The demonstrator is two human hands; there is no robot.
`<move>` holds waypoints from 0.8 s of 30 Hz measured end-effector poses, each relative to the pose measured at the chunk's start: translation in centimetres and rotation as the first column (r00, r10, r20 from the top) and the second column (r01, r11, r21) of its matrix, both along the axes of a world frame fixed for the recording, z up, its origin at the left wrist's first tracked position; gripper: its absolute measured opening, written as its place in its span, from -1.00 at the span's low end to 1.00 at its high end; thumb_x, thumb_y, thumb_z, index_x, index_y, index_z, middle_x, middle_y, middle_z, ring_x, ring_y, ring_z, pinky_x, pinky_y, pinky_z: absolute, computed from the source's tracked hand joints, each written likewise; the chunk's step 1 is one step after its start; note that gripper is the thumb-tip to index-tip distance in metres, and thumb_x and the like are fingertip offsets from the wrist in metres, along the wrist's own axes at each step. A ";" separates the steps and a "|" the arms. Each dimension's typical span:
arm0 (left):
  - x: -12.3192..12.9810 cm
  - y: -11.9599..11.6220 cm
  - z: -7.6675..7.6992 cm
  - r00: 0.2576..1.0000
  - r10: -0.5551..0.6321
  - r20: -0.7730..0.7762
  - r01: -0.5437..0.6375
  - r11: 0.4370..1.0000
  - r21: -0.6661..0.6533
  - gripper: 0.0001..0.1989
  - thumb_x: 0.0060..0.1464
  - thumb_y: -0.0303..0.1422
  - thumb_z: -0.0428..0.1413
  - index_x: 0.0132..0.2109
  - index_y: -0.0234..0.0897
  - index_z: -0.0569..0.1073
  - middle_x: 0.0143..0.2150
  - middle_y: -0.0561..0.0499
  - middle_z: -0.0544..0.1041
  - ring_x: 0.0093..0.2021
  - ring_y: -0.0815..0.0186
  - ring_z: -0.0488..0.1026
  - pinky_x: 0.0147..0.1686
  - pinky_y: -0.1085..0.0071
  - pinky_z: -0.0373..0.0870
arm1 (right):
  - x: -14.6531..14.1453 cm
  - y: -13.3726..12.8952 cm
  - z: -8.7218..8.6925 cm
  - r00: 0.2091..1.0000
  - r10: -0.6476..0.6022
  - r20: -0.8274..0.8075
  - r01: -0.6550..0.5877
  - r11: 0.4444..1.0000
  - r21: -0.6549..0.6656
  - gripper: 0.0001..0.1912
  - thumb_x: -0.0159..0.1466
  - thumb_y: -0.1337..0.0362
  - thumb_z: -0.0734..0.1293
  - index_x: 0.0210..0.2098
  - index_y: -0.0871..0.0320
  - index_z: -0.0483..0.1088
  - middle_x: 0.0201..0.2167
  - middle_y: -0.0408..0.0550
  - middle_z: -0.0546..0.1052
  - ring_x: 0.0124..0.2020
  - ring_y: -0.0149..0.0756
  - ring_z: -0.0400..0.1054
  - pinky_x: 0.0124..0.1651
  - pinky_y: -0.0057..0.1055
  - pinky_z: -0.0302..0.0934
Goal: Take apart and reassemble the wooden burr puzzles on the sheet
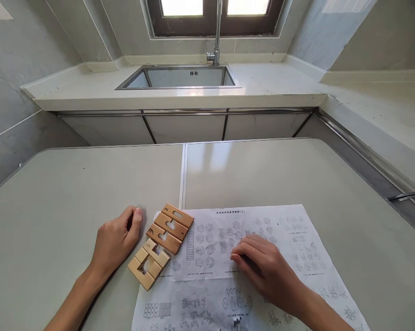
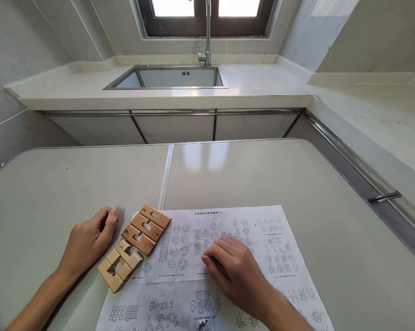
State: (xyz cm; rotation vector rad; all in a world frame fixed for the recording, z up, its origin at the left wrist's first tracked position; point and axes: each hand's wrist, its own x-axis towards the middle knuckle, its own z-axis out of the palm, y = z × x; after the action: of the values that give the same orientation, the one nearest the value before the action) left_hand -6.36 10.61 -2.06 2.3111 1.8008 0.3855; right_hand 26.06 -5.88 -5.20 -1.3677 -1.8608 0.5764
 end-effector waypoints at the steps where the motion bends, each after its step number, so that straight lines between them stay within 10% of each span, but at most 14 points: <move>1: 0.0 0.0 0.0 1.000 0.000 -0.004 0.000 1.000 0.002 -0.63 0.34 -0.09 -0.19 -0.37 -0.15 0.24 -0.64 0.20 0.15 -0.63 0.33 0.14 -0.47 0.42 0.10 | 0.0 0.0 0.0 1.000 0.001 0.000 -0.001 1.000 0.001 -0.80 0.52 0.39 0.22 -0.26 0.07 0.36 -0.43 -0.12 0.48 -0.41 -0.27 0.30 -0.34 -0.31 0.22; 24: -0.5 0.2 -0.5 0.998 -0.015 -0.059 0.015 1.000 -0.005 -0.62 0.35 -0.11 -0.24 -0.33 -0.16 0.29 -0.64 0.19 0.16 -0.64 0.31 0.17 -0.48 0.39 0.10 | -0.1 0.0 0.2 1.000 0.004 0.001 -0.004 1.000 0.010 -0.80 0.51 0.41 0.23 -0.26 0.10 0.37 -0.41 -0.13 0.49 -0.39 -0.30 0.29 -0.32 -0.35 0.20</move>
State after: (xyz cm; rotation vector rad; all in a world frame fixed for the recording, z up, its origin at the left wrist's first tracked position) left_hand -6.85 10.76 -2.57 2.3554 1.8075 0.3142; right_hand 25.92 -5.87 -4.95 -1.3582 -1.8646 0.5677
